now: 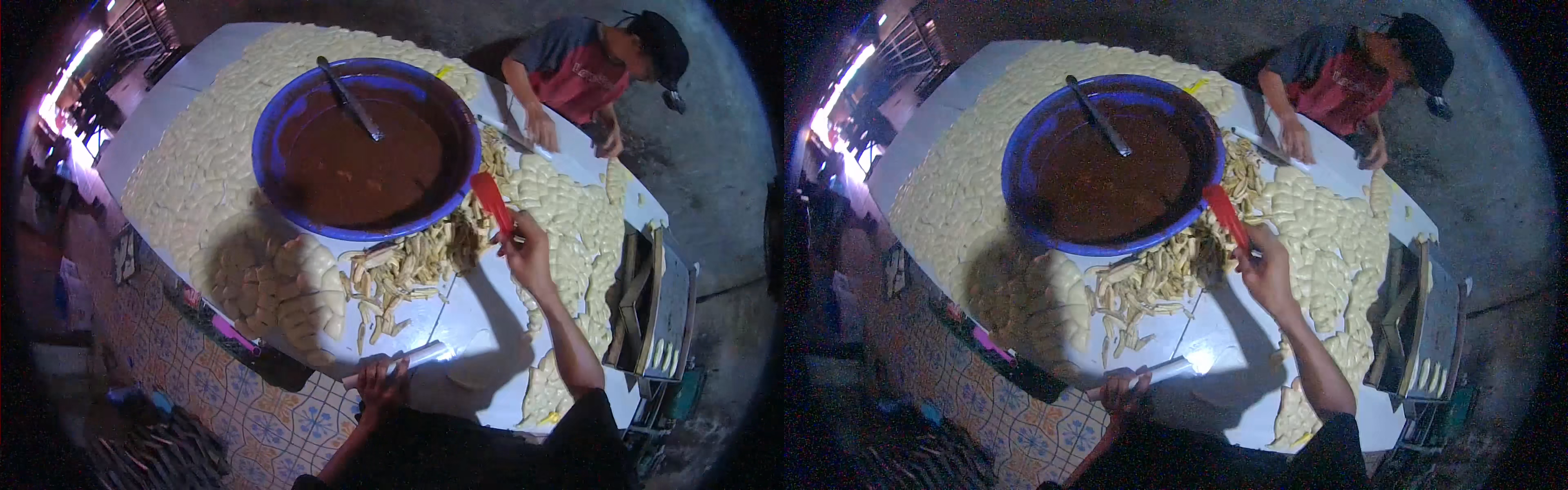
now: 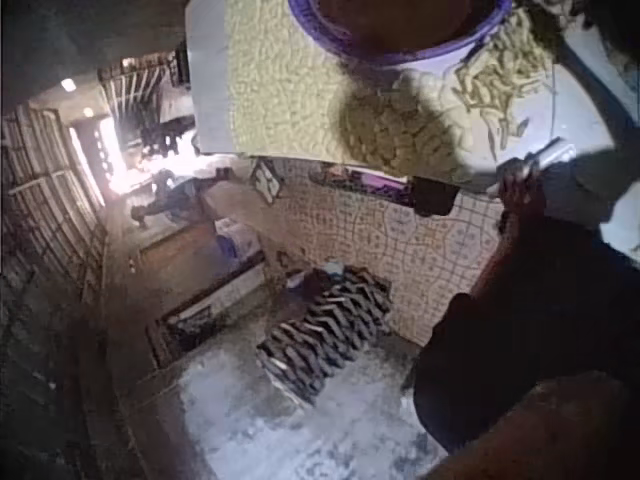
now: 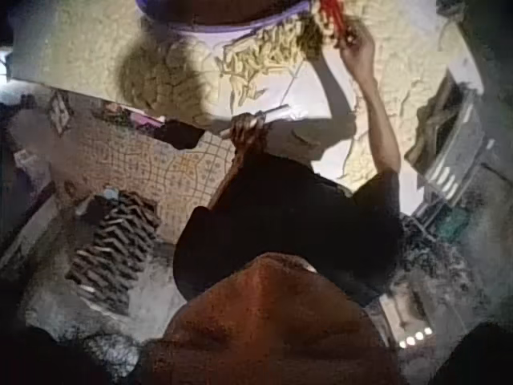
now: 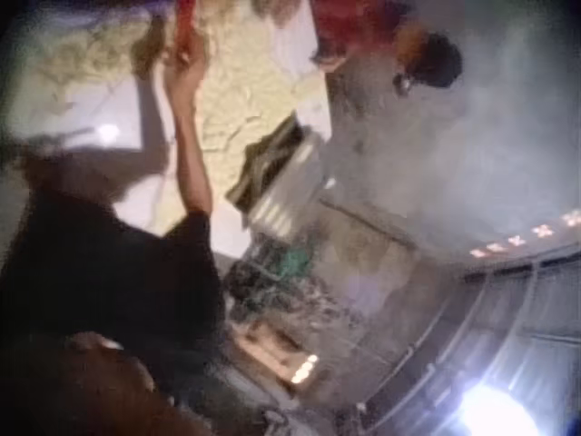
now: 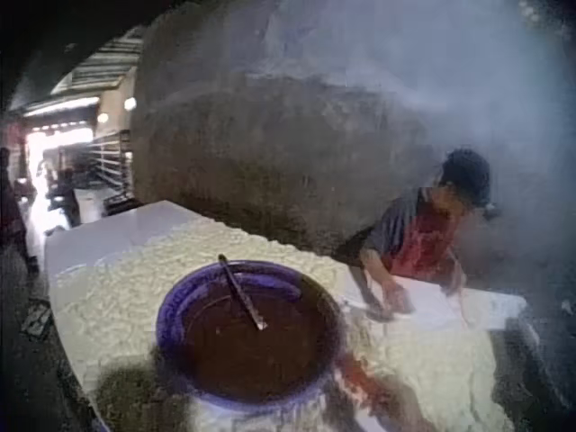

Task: The person prepares pastries by flattening dough portions using a roller and hands, spreading chocolate filling with a spatula, adding banana slices, rolling the dough closed by hand, and placing the shaped pastries onto a baking tray.

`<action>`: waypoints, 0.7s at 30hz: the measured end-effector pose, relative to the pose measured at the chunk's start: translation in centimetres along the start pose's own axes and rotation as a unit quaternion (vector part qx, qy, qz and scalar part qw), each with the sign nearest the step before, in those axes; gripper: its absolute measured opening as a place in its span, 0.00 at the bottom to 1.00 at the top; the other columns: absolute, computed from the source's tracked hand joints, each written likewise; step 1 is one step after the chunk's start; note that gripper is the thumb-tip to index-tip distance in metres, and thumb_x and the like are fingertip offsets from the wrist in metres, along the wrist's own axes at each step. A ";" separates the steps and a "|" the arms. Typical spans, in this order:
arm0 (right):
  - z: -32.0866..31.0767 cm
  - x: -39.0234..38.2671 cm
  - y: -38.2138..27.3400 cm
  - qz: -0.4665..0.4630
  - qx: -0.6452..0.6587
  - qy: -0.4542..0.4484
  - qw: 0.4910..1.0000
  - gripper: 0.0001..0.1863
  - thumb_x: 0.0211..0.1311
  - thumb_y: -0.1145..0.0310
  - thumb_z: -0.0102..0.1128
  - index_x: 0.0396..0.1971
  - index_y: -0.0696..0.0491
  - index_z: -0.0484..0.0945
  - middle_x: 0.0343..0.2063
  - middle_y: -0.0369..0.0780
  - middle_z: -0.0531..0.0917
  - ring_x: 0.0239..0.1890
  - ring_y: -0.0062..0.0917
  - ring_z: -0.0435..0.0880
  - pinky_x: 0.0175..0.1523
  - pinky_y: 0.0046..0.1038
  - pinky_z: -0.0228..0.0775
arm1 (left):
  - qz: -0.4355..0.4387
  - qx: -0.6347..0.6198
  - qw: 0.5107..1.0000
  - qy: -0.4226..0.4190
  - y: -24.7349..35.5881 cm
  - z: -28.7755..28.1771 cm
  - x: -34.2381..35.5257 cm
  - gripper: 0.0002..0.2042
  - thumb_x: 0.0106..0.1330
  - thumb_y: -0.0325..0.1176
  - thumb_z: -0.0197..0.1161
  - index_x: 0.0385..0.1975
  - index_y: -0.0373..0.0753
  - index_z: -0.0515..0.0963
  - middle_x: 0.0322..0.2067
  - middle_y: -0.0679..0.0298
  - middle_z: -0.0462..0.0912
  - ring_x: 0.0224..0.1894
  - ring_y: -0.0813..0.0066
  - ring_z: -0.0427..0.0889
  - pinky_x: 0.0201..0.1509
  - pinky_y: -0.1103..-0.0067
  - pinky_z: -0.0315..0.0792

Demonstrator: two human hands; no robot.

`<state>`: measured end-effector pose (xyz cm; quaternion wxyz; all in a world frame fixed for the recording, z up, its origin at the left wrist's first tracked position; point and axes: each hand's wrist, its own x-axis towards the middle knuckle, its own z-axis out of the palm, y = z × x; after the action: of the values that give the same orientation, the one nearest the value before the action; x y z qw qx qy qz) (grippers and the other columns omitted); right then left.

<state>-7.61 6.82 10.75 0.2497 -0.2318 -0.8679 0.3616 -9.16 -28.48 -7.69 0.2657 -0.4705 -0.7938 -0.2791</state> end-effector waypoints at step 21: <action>3.4 18.4 -10.9 -0.077 -0.135 -0.620 0.769 0.12 0.69 0.64 0.59 0.41 0.57 0.84 0.25 0.36 0.85 0.22 0.19 0.79 0.27 0.27 0.70 | -0.040 -0.052 0.996 -0.063 -0.1 -0.6 -2.0 0.18 0.60 0.38 0.66 0.52 0.55 0.85 0.44 0.64 0.83 0.41 0.63 0.79 0.49 0.64 0.66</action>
<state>-26.20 8.91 21.65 -0.3495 0.0791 -0.8890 0.2850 -8.35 -30.18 -8.68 0.1788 -0.4685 -0.8115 -0.3001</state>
